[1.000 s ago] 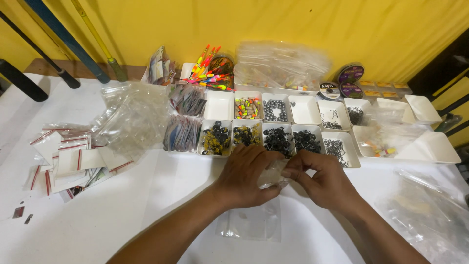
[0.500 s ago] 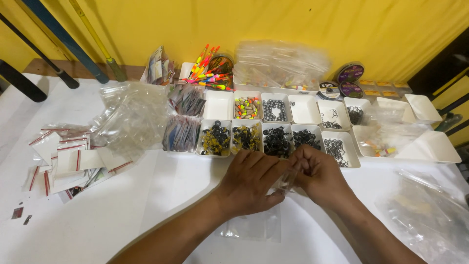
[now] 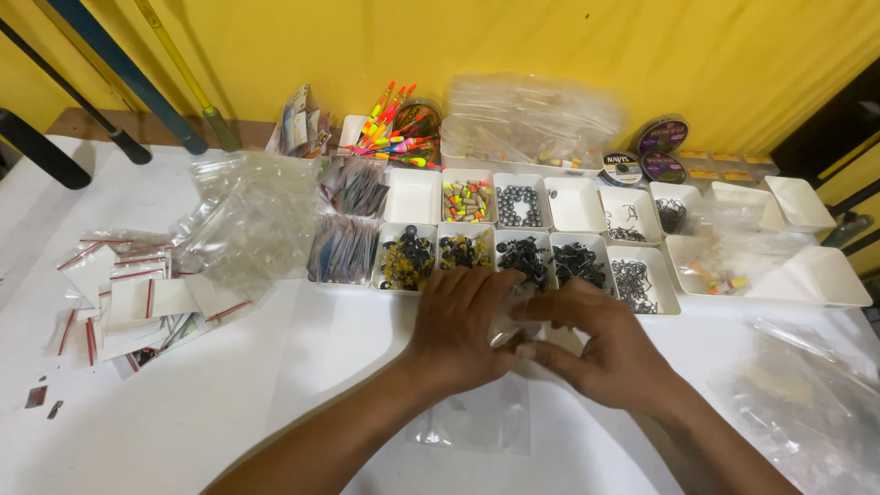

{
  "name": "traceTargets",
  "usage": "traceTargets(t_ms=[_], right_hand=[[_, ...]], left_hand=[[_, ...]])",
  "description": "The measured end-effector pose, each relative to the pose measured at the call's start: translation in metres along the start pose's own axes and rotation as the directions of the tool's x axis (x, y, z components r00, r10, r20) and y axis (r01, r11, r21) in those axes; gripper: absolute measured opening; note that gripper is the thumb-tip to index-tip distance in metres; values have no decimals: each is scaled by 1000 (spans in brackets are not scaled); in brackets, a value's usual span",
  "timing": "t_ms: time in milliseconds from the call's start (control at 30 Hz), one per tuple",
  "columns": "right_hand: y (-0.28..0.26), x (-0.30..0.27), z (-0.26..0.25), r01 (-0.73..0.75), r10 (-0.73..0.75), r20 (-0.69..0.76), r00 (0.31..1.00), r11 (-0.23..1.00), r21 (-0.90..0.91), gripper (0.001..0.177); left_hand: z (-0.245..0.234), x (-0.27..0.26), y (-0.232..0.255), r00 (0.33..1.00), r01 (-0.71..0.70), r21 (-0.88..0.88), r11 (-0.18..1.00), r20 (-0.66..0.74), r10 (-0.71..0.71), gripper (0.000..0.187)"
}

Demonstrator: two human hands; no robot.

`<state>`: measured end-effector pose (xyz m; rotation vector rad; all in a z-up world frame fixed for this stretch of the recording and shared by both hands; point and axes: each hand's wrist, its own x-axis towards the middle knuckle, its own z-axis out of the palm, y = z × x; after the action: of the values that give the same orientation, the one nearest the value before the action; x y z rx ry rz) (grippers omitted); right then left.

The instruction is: Sorting small fishing tackle components into a plastic organizer tray and small plastic bags.

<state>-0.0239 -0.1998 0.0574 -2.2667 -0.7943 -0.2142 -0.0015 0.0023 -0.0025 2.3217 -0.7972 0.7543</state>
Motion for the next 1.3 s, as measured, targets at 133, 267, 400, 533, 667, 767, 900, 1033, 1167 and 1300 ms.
traceTargets(t_ms=[133,267,400,533,667,767,900,1033,1167,1300], right_hand=[[-6,2,2,22,-29,132,991,998,51,24],[-1,1,-3,45,-63,131,989,990,137,27],[6,-2,-8,-77,36,219,975,981,179,29],[1,3,-12,2,-22,257,966,997,78,35],[1,3,-15,77,-68,288,955,997,-20,32],[2,2,-15,99,-91,281,955,995,-16,34],[-3,3,-17,90,-78,323,943,996,-23,37],[-4,3,-16,87,-73,304,950,996,-32,34],[-8,7,-15,139,-130,287,949,990,-12,34],[-13,8,-19,190,-179,271,946,982,-15,38]], left_hand=[[-1,0,1,999,-52,-27,998,-7,52,67],[-7,3,2,990,-122,-3,993,-76,121,66],[-10,6,0,967,-219,86,972,-116,229,55],[-4,4,-5,977,-198,106,974,-64,206,64],[-8,7,0,964,-226,28,974,-138,228,54],[-6,5,1,975,-199,-44,979,-113,193,59],[0,2,-4,979,-196,-36,980,-71,193,64],[2,3,-4,973,-202,30,979,-104,204,54],[0,5,-4,967,-208,52,977,-139,213,38],[2,3,-4,966,-221,12,975,-133,221,42]])
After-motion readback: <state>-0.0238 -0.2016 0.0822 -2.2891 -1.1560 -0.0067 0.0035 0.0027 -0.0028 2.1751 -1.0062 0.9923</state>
